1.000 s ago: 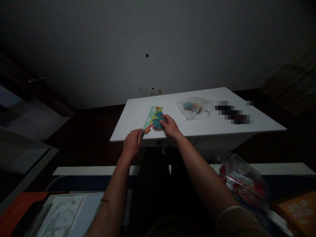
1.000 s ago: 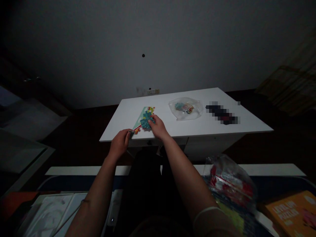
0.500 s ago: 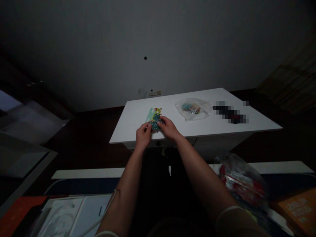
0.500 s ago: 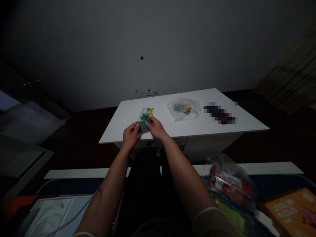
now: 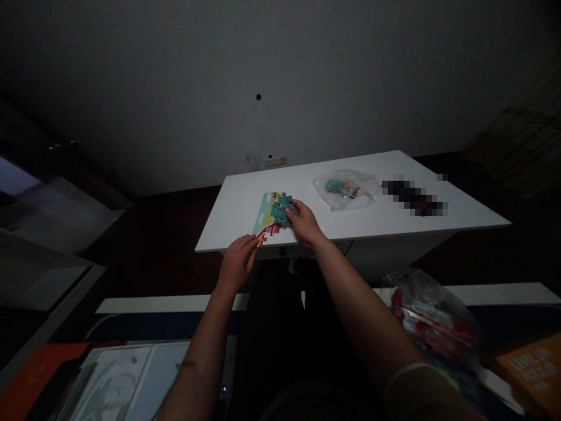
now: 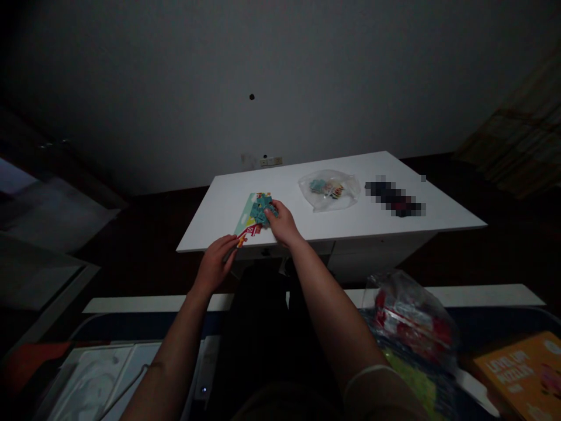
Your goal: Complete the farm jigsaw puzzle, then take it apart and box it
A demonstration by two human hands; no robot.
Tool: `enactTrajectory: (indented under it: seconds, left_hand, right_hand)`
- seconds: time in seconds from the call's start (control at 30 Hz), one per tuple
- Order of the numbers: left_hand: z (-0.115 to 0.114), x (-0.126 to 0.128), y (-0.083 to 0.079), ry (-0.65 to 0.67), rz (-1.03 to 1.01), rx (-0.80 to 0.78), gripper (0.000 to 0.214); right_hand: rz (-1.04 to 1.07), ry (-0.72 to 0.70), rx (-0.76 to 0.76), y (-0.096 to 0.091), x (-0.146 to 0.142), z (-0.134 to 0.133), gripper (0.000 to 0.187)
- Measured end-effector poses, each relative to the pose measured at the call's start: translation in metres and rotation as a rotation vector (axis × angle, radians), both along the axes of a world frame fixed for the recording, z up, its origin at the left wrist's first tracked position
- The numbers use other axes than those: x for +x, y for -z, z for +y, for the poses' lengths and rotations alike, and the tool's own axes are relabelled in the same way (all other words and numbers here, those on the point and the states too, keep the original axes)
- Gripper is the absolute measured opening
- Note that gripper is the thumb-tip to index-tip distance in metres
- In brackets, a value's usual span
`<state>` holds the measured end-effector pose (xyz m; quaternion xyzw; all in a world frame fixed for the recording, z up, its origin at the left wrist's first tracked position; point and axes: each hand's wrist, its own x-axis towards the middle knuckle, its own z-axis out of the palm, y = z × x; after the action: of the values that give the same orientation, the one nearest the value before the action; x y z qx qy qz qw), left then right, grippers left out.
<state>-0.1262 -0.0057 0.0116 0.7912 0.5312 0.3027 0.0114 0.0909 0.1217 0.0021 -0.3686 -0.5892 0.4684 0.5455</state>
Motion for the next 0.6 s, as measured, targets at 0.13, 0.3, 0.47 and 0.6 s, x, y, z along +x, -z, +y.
enactTrajectory:
  seconds: [0.13, 0.3, 0.47, 0.6]
  left_hand:
    - [-0.001, 0.006, -0.004, -0.013, -0.095, 0.005, 0.030]
    - [0.014, 0.021, -0.017, -0.109, -0.176, 0.029, 0.027]
    - [0.035, 0.036, -0.024, -0.285, -0.396, 0.038, 0.029]
    - [0.052, 0.053, -0.024, -0.280, -0.654, -0.089, 0.030]
  right_hand:
    - [0.078, -0.005, -0.034, -0.004, -0.001, -0.004, 0.030]
    - [0.136, -0.113, -0.064, -0.014, 0.001, -0.012, 0.024]
    - [0.064, -0.140, -0.047, -0.018, 0.004, -0.015, 0.024]
    - [0.046, -0.161, -0.038, -0.020, 0.005, -0.015, 0.026]
